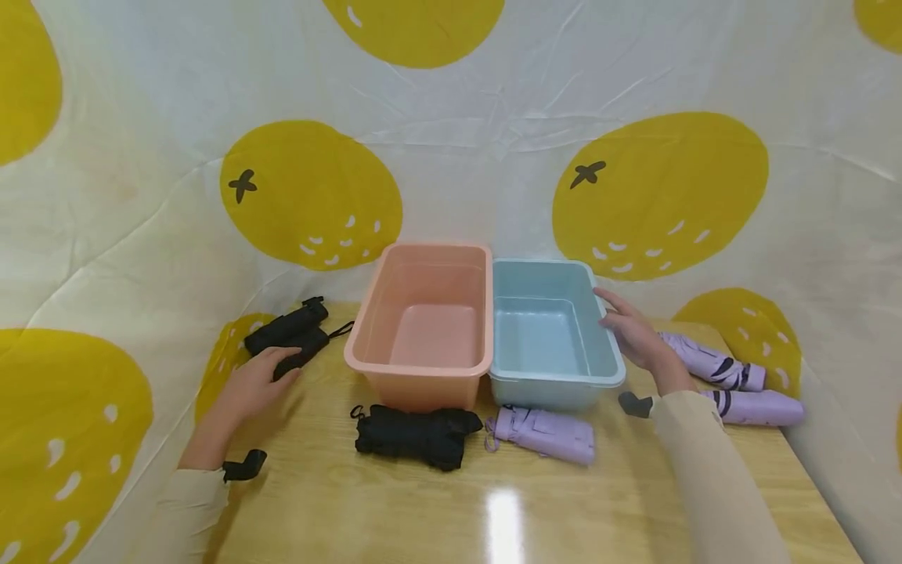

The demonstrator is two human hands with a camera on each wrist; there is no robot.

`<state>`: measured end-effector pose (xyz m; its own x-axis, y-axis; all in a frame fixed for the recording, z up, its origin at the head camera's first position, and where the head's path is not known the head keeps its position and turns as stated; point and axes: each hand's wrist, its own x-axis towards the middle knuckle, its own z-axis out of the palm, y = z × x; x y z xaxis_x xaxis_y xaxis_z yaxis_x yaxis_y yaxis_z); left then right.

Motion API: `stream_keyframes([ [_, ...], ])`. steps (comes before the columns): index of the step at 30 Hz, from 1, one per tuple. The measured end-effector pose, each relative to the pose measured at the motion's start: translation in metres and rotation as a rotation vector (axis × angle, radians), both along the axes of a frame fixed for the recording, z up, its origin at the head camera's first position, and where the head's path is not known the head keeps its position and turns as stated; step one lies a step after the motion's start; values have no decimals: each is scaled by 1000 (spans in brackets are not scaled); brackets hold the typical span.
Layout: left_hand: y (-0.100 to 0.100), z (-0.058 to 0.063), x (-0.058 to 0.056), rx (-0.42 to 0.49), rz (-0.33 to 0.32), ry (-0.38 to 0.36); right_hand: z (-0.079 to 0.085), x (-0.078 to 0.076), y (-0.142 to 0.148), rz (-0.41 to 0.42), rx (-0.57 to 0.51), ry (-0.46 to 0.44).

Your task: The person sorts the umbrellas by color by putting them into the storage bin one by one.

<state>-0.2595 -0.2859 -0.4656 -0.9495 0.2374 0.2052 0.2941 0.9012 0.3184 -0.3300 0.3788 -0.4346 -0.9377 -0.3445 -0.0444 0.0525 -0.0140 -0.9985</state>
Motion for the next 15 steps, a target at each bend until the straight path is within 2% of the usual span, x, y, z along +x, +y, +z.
stream_keyframes([
  [4, -12, 1, -6, -30, 27, -11, -2, -2, -1, -10, 8, -6],
  [8, -24, -5, -14, -22, 60, -31, -5, -4, -3, -3, -1, -7],
  [15, -35, -29, -29, 48, 128, -86, -6, 2, -2, -2, -19, -34],
])
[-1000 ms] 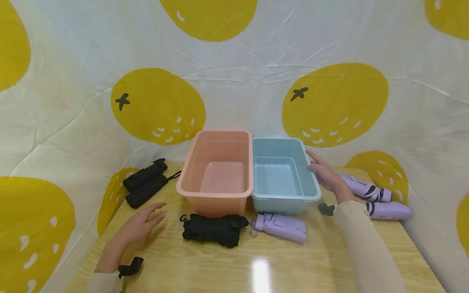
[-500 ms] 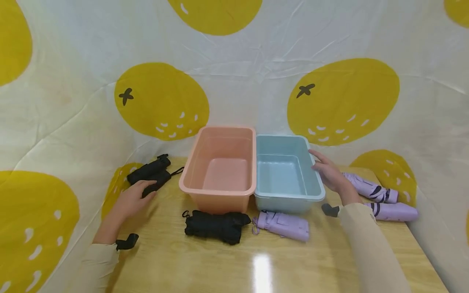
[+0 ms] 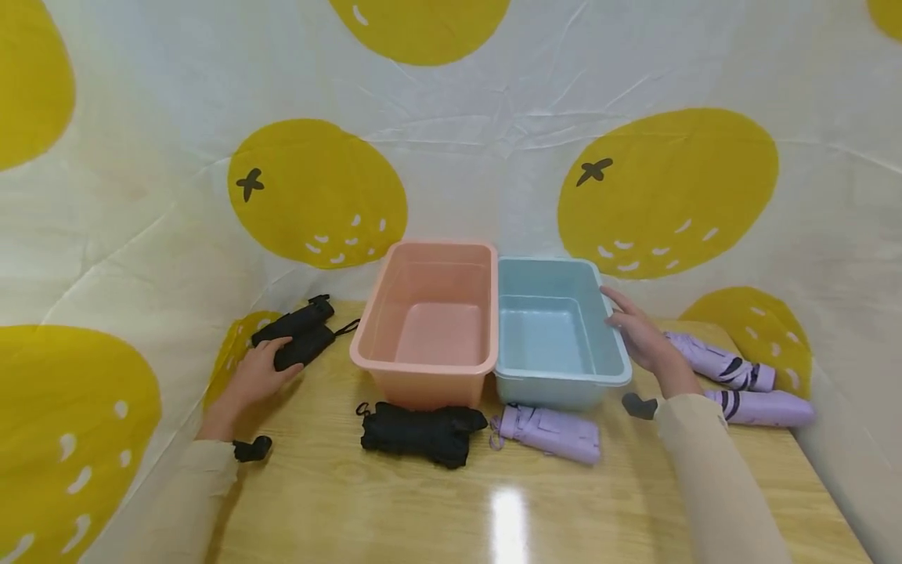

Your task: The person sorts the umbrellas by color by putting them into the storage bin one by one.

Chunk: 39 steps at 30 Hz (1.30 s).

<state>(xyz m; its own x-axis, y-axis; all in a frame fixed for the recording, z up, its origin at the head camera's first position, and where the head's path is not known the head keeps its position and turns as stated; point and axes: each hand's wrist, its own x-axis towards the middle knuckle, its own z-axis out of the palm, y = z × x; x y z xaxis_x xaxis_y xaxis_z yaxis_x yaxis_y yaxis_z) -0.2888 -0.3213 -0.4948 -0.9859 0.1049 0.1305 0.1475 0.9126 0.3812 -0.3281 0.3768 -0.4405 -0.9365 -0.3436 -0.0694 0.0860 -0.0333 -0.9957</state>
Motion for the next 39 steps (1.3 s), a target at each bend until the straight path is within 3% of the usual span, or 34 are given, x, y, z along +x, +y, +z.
stream_keyframes([
  [4, -1, -13, -8, 17, 43, -21, 1, 1, 1, 4, -11, -20],
  [10, -2, -19, -25, 25, 69, -50, 2, 1, 3, -3, -31, -35],
  [16, -1, -31, -30, 114, 75, -61, -4, 3, 2, -8, -19, -7],
  [21, -1, -40, -33, 180, 122, -58, -8, 2, 1, -5, -19, 23],
  [26, 5, -39, -40, 170, 158, -67, -9, 3, 3, -19, -47, 34],
  [32, 9, -37, -38, 191, 216, -55, -9, 1, 3, -15, -58, 45],
  [39, 7, -25, -33, 218, 187, -23, -9, -3, 2, -11, -82, 62],
])
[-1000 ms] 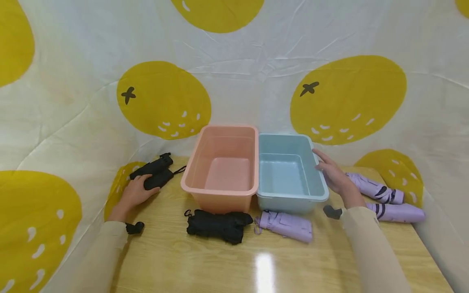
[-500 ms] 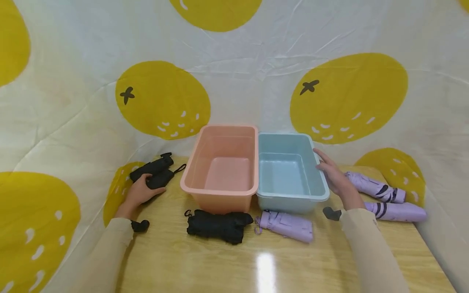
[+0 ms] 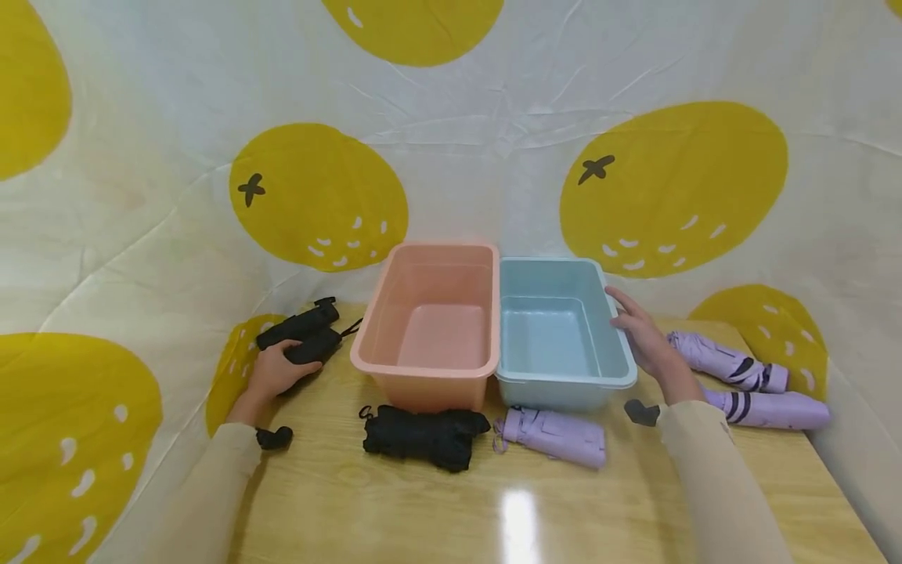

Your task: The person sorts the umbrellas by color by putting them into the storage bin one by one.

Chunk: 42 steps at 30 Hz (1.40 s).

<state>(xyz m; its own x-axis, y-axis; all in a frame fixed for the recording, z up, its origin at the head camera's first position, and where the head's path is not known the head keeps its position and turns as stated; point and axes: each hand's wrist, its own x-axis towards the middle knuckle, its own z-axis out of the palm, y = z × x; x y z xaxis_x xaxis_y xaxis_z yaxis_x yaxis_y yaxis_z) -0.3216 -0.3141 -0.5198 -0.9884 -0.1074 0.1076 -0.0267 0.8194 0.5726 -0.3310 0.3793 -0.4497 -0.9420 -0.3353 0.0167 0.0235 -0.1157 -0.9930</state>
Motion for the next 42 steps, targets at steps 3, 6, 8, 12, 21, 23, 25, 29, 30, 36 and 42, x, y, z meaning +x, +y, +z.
stream_keyframes([
  [3, -1, 12, 4, 15, -15, 40, -3, 1, -1, -2, -10, -11],
  [6, -2, 28, 6, 10, -25, 97, -4, 2, -3, -6, -7, -12],
  [8, -2, 41, 6, 9, -37, 141, -5, 1, -4, -4, -3, -6],
  [12, 2, 69, 0, 41, -83, 214, -5, -1, -2, 0, -5, 13],
  [21, 28, 143, -11, 116, -271, 242, -6, -2, 1, -12, 40, 11],
  [23, 37, 156, -15, 128, -287, 223, -8, -1, 0, -16, 49, 7],
  [25, 48, 169, -20, 116, -301, 205, -7, 0, 0, -16, 55, 9],
  [29, 76, 192, -32, 120, -351, 193, -4, 0, 1, -19, 61, 16],
  [30, 83, 197, -35, 129, -370, 188, -3, -1, 1, -20, 60, 15],
  [36, 122, 209, -53, 110, -434, 159, -3, -3, 5, -24, 41, -4],
  [42, 156, 206, -70, 42, -500, 152, -7, -1, 9, -37, 49, 0],
])
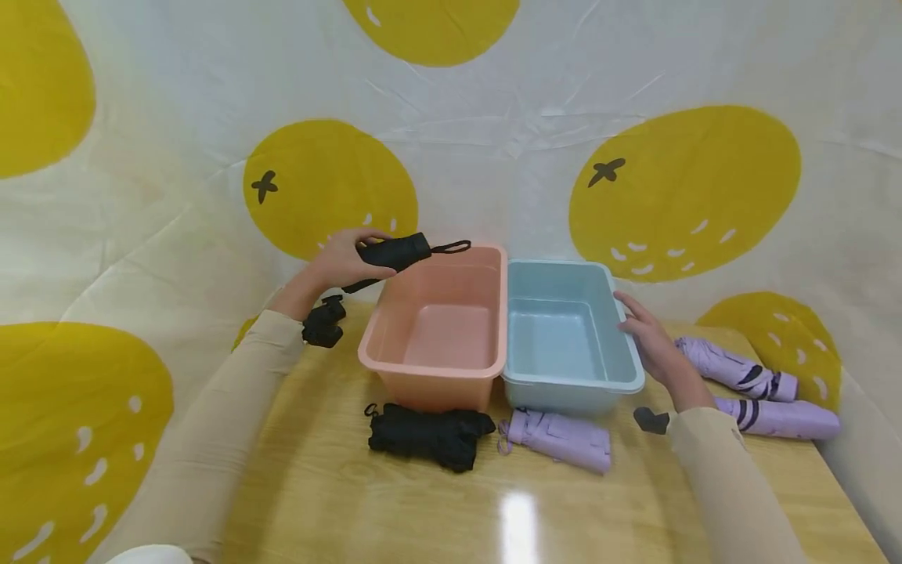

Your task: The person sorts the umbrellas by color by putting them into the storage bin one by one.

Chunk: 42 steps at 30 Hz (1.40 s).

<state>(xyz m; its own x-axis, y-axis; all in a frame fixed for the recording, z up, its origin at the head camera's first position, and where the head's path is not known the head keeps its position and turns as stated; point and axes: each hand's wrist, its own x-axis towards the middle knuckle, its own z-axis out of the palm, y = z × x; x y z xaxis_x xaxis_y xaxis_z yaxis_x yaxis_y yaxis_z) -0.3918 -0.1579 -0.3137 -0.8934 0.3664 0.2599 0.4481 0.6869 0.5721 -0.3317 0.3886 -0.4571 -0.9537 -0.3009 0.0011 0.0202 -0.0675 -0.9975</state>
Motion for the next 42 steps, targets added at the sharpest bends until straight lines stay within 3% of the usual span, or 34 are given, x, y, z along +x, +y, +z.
stream_keyframes([
  [5, 30, -9, -8, -87, -11, 1, -8, 6, 1, 5, -8, -29],
  [11, 59, -16, -20, -102, -16, 25, -6, 0, 1, -8, 11, -6],
  [20, 79, -47, -25, -91, 104, -42, -5, -5, -4, -21, 40, -31],
  [27, 92, -60, -32, -136, 81, -47, 2, -4, -2, -36, 29, -21],
  [31, 99, -66, -37, -117, 67, -87, 1, -3, -1, -37, 45, -30],
  [36, 108, -82, -38, -74, 7, -113, -3, 1, 0, -42, 57, -41],
  [42, 116, -100, -41, 59, -20, -159, 1, 5, 3, -26, 39, -17],
])
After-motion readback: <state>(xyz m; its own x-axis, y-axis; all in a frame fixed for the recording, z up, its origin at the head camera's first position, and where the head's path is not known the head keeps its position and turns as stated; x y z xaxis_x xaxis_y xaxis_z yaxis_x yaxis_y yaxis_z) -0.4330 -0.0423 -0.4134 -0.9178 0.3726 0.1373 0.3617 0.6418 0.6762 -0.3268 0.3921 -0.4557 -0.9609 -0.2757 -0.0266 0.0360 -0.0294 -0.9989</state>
